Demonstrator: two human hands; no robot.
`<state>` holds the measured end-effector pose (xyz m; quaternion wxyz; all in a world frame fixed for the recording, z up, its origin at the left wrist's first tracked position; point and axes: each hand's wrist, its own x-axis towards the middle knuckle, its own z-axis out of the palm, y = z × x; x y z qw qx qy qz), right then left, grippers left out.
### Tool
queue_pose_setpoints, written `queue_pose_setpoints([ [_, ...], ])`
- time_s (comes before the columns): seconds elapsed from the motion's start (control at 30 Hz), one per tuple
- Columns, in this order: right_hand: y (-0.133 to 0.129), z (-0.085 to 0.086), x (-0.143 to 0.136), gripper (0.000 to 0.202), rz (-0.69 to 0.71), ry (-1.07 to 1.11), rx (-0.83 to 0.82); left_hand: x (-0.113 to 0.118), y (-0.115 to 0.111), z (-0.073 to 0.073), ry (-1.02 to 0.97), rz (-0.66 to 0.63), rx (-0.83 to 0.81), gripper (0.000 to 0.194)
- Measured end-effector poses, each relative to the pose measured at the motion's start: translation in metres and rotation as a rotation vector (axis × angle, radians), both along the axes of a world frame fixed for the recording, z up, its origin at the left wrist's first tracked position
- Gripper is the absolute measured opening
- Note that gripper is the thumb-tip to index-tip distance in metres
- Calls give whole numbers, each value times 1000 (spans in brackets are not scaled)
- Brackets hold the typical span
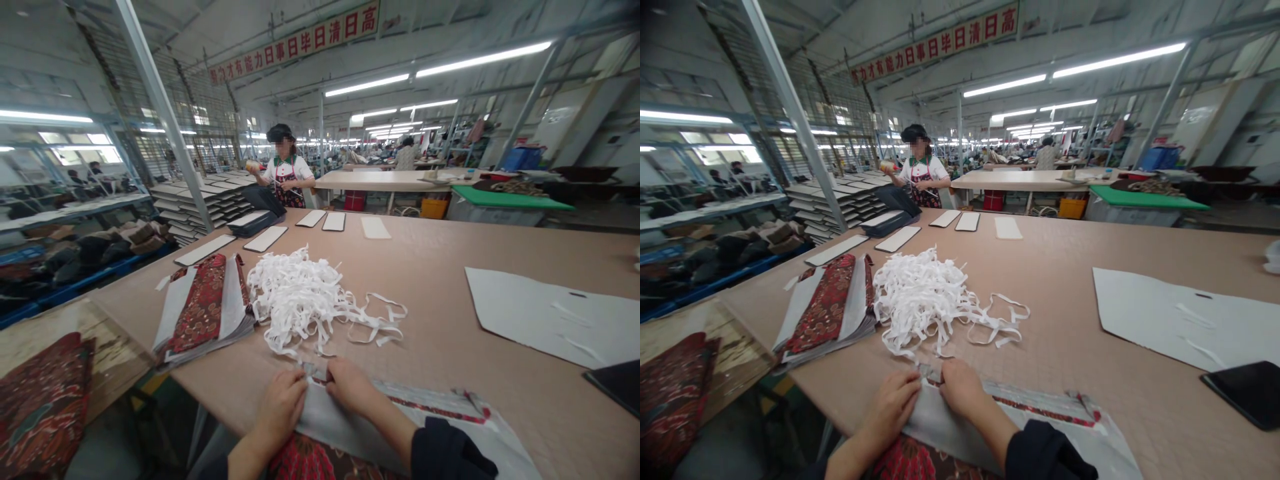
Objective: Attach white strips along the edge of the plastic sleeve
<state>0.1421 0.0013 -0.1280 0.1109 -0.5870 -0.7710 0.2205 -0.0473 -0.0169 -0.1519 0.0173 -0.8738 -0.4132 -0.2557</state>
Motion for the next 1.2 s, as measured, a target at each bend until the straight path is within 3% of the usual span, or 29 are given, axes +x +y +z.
queue_pose_setpoints([
  [0.17,2,-7,0,13,62,207,-14,4,-4,4,28,-4,16,25],
  [0.4,22,-27,-20,27,11,559,-112,7,-4,1,87,32,102,26],
  [0.67,33,-34,-19,22,233,293,143,9,1,-10,199,87,30,28],
  [0.8,41,-30,-18,22,295,233,129,12,2,-11,237,97,7,27],
  [1.2,47,-22,-25,17,286,97,75,15,2,-16,384,19,92,29],
])
